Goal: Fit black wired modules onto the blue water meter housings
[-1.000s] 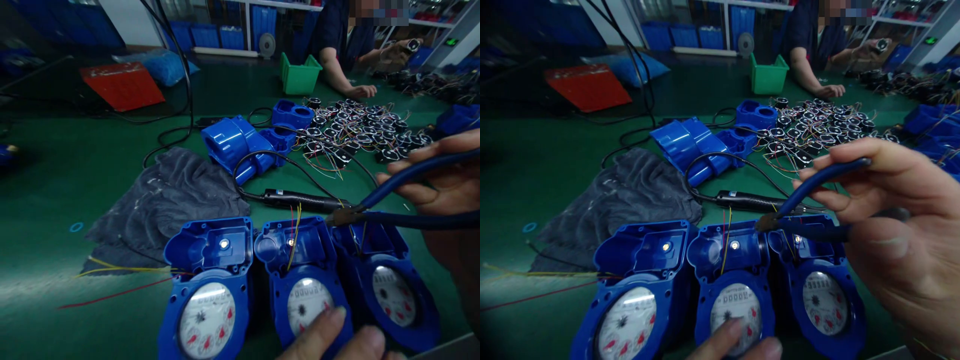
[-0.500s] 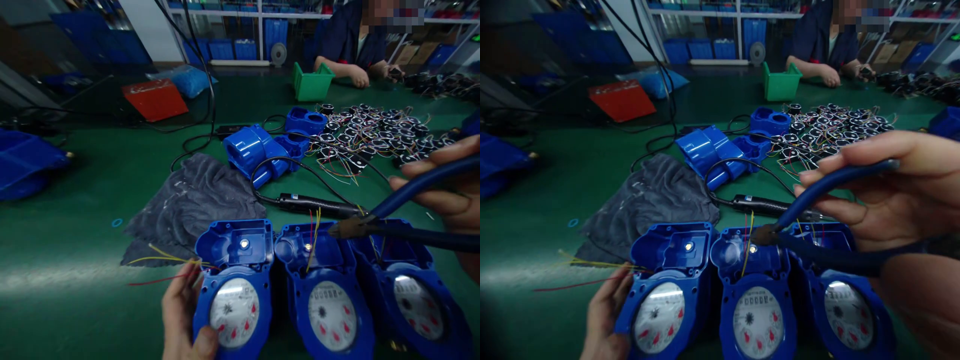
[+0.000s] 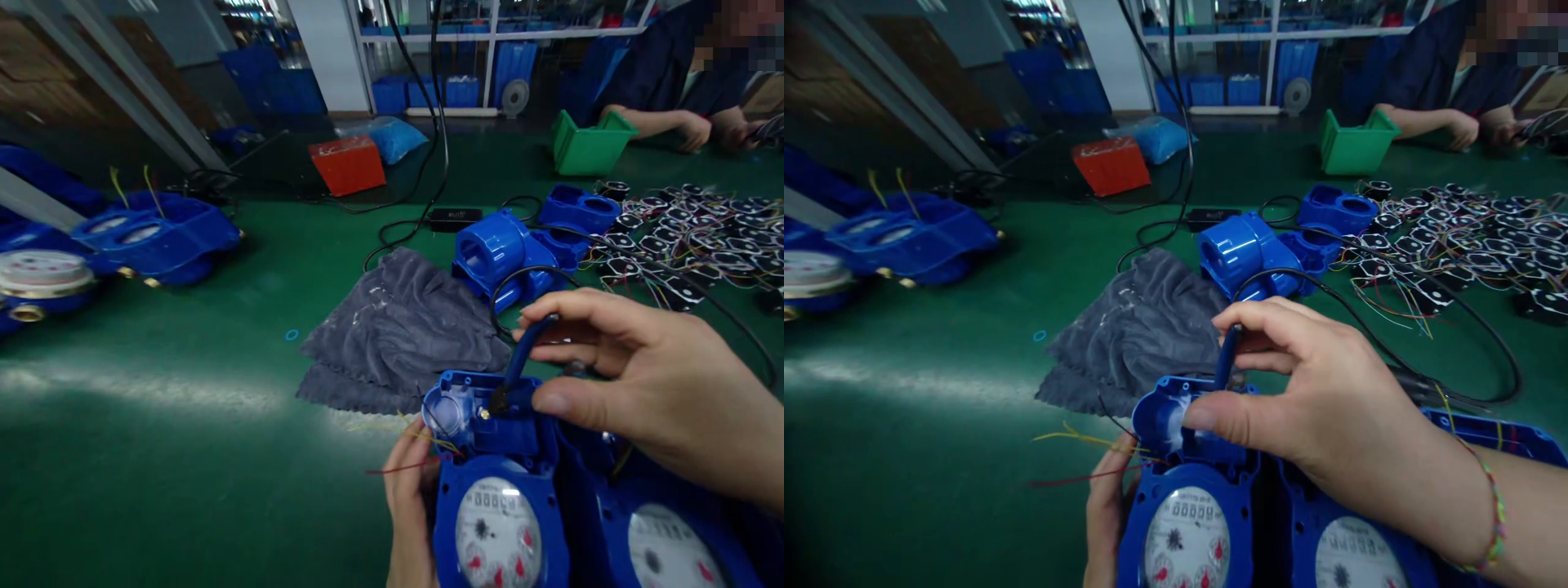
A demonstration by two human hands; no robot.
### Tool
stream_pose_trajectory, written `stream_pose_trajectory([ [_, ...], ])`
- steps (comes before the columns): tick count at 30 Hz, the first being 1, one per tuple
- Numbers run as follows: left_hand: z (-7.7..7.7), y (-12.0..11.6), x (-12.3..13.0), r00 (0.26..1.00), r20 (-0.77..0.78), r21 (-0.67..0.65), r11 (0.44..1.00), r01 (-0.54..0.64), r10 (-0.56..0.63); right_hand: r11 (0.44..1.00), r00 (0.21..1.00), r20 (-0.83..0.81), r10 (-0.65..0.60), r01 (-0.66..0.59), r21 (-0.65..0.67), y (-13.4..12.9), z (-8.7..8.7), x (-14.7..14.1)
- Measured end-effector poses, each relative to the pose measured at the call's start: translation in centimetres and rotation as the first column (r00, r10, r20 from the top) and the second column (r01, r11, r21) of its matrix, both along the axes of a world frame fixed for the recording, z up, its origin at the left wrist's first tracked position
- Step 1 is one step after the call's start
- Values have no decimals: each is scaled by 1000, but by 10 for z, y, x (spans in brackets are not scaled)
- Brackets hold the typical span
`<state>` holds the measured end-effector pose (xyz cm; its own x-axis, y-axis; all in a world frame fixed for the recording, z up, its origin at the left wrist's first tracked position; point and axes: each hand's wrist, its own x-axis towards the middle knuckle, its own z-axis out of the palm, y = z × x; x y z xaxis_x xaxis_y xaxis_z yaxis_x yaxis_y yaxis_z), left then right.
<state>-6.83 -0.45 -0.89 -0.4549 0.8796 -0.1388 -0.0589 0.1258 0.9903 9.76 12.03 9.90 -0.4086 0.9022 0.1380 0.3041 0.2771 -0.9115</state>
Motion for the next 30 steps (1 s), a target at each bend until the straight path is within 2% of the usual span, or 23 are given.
stream_pose_trajectory([
  [4,-1,13,-3,996,70,-99,994,-56,63,1000,998,61,-6,7,-19,-1,-12,-3],
  [8,-6,14,-4,991,97,-141,987,-83,97,998,992,117,37,-42,46,-4,-12,-6],
  [15,-12,9,-3,986,97,-137,983,-124,138,972,956,281,89,-144,184,-4,-10,-4],
  [23,-6,11,-1,989,101,-122,988,-94,107,958,949,302,85,-162,239,-1,-11,-3],
  [26,-4,10,0,990,95,-124,988,-91,103,967,961,260,91,-148,207,0,-13,-4],
  [30,-5,5,0,992,66,-120,988,-96,104,995,997,52,59,-62,74,-1,-10,-7],
])
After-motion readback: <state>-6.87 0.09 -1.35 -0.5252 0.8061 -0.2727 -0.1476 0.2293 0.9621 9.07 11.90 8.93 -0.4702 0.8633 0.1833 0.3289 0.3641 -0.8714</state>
